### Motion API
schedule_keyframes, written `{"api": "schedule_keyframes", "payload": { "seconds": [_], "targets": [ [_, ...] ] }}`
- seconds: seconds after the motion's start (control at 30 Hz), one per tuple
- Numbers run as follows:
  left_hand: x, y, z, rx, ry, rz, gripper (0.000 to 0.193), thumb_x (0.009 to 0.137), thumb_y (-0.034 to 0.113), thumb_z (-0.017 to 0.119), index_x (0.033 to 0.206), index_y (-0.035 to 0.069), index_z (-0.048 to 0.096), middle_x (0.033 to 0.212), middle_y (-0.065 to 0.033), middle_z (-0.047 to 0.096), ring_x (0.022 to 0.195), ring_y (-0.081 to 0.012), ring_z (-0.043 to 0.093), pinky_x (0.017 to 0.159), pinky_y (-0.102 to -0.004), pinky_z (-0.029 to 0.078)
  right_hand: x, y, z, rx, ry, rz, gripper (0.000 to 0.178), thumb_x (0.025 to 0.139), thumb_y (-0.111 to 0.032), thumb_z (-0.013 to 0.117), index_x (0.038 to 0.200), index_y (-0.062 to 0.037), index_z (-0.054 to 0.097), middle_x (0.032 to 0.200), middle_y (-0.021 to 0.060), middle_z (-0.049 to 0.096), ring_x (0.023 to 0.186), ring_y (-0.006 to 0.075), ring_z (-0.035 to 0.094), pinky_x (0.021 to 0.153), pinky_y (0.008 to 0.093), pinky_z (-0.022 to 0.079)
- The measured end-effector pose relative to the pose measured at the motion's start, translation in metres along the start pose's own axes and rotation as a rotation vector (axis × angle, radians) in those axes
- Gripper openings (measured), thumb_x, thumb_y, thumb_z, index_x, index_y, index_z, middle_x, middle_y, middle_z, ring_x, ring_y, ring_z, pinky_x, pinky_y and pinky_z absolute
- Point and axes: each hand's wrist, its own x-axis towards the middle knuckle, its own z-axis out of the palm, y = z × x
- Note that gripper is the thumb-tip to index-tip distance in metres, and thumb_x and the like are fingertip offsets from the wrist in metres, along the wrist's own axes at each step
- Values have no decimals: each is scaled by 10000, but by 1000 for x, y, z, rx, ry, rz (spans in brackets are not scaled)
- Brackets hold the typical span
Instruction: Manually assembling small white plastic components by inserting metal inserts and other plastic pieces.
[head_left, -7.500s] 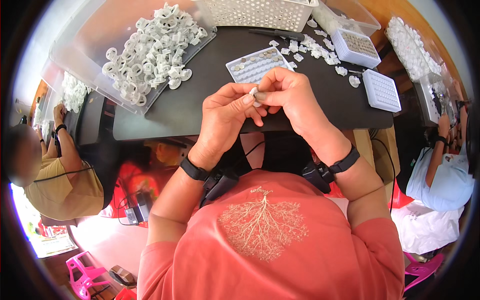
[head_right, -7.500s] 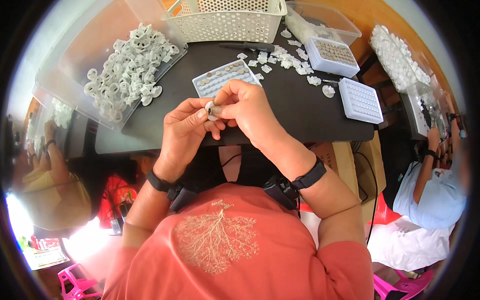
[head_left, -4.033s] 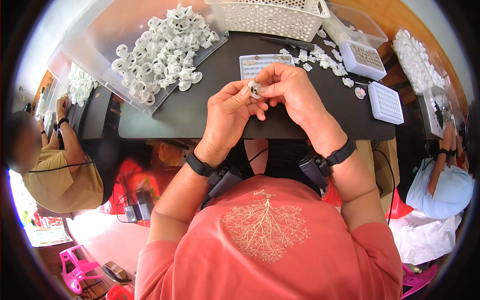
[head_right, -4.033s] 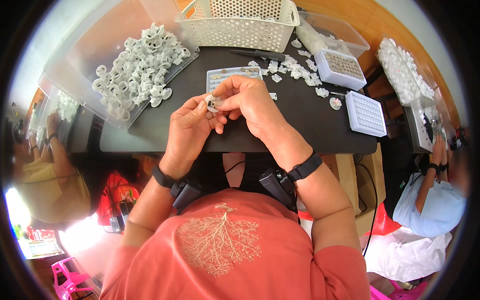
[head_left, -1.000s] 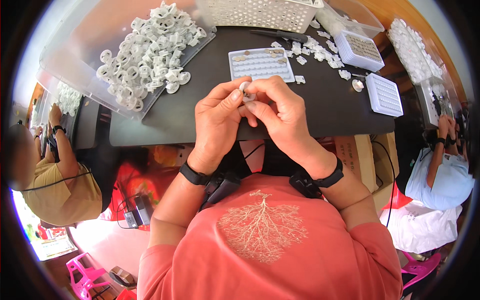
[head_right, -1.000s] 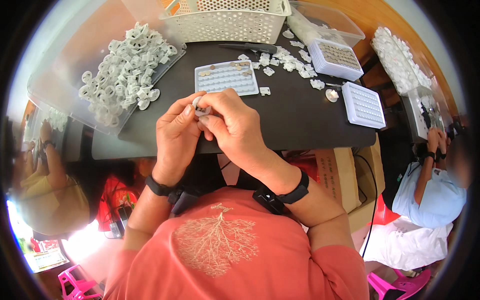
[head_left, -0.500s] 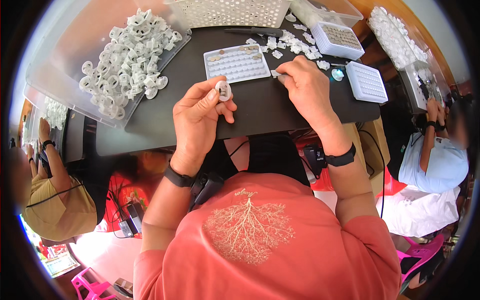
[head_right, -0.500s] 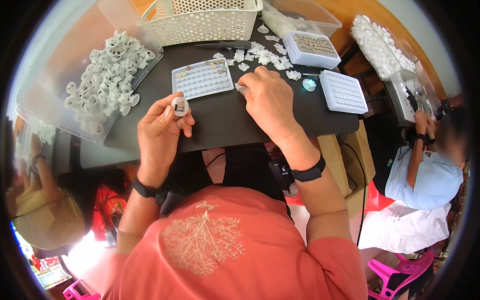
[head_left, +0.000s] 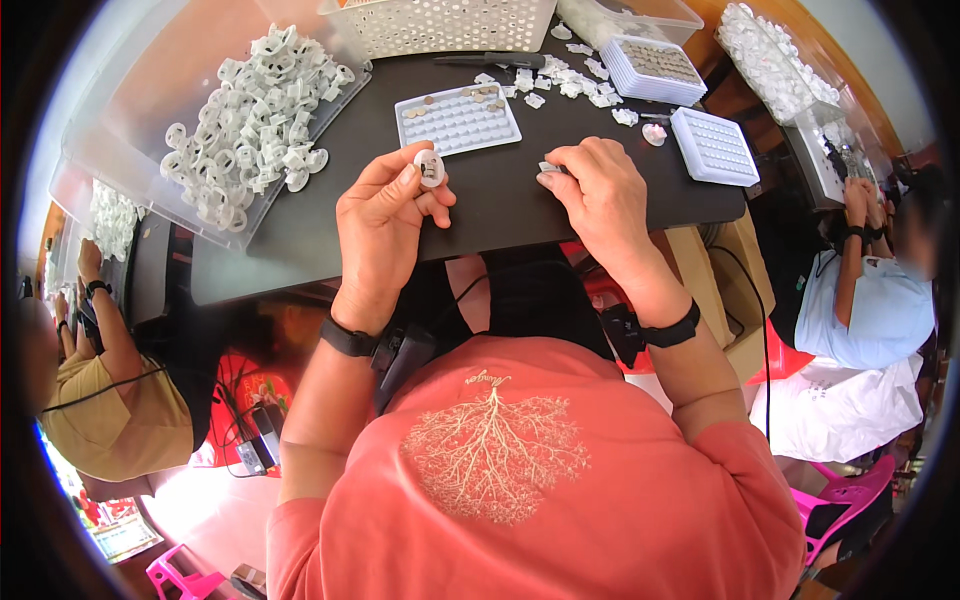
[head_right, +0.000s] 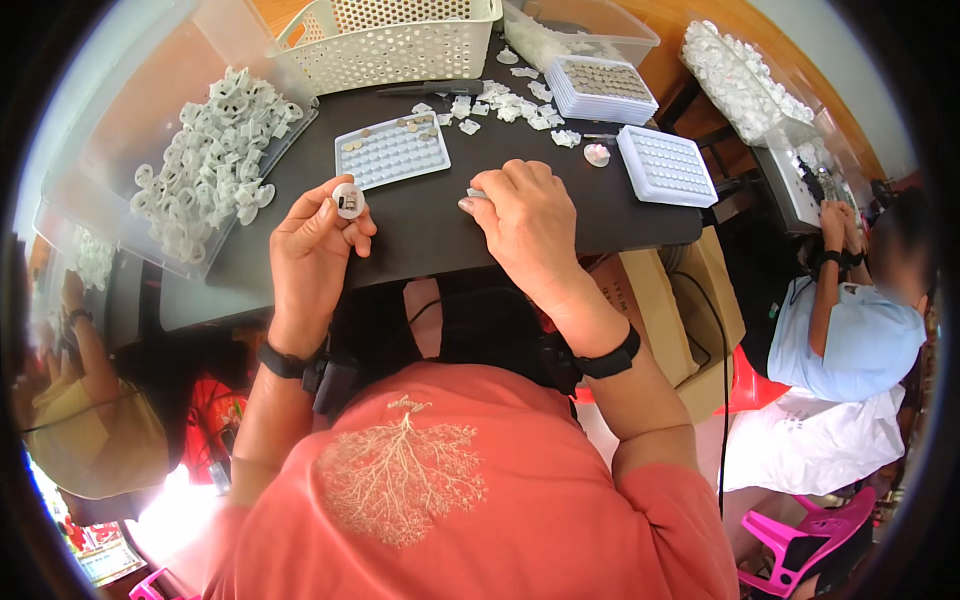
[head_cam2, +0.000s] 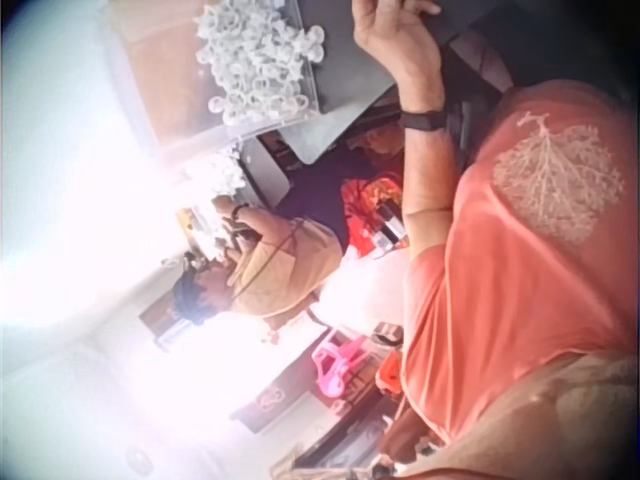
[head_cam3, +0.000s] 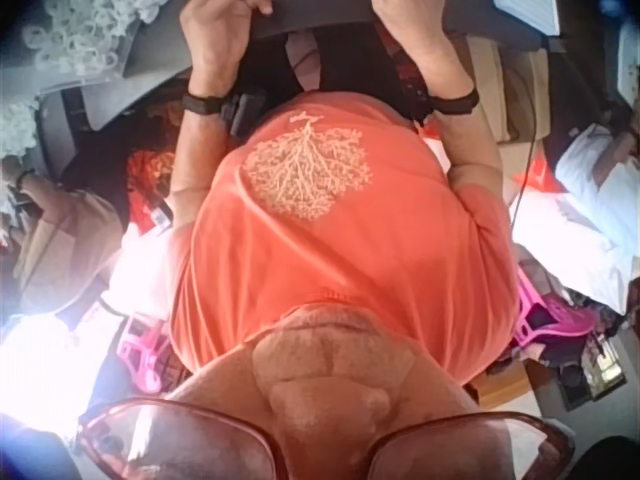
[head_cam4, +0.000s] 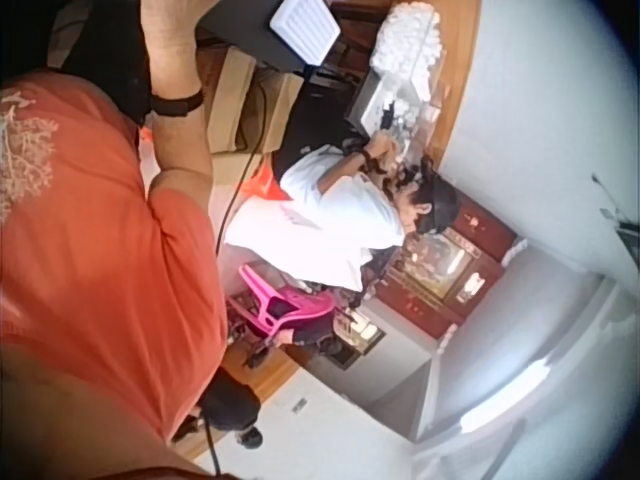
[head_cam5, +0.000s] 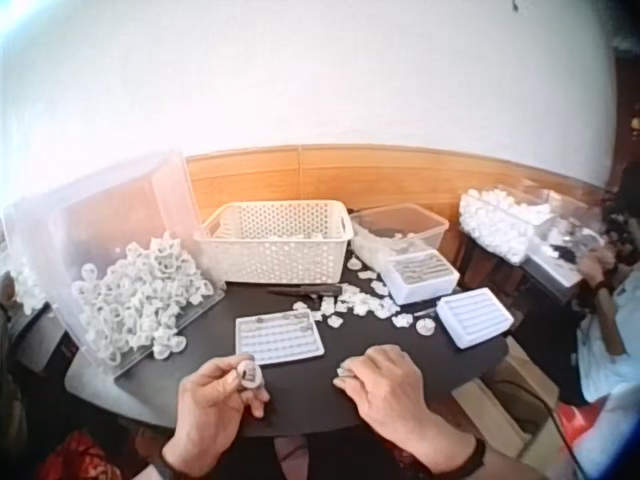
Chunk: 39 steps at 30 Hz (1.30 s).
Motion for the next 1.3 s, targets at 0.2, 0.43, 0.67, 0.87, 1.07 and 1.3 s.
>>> {"api": "schedule_keyframes", "payload": {
  "seconds": [0.2,0.43,0.67,0.87,1.07,1.3],
  "targets": [
    [1,-2,-2,13,-11,10,406,994,187,604,1260,-118,562,954,-192,658,811,-260,656,635,-325,512,0,5,2,-24,-22,-73,130,748,-72,755,823,-105,654,820,29,573,838,258,579,722,385,471],
    [1,4,3,6,-56,-77,332,994,120,584,1247,-96,583,1014,-181,665,816,-244,665,640,-317,523,7,-1,-2,36,-59,48,116,748,-61,741,826,-98,663,825,34,574,860,258,586,721,386,444],
    [2,4,-2,50,-100,-129,313,984,121,599,1230,-72,602,1009,-173,667,821,-242,660,646,-319,524,7,-2,3,-7,-70,82,126,778,-166,755,832,-85,674,821,30,579,851,252,578,734,387,424],
    [0,-3,4,3,-59,-40,344,992,121,583,1252,-105,577,989,-180,664,827,-253,658,650,-316,513,4,-17,11,-199,-36,-7,147,758,-198,772,823,-105,680,863,38,576,886,264,556,754,404,414],
    [-3,-1,-1,94,-18,13,393,1013,155,549,1299,-113,525,1019,-170,648,857,-232,645,684,-301,490,8,-17,23,-93,-24,-34,103,735,-154,733,810,-102,683,895,54,601,925,280,573,770,430,423],
    [-3,1,4,206,10,43,411,1017,166,559,1300,-129,520,1003,-153,650,810,-200,624,675,-277,485,4,-24,29,-69,15,-140,15,782,-139,689,782,-125,685,873,38,596,907,255,576,769,408,414]
  ]
}}
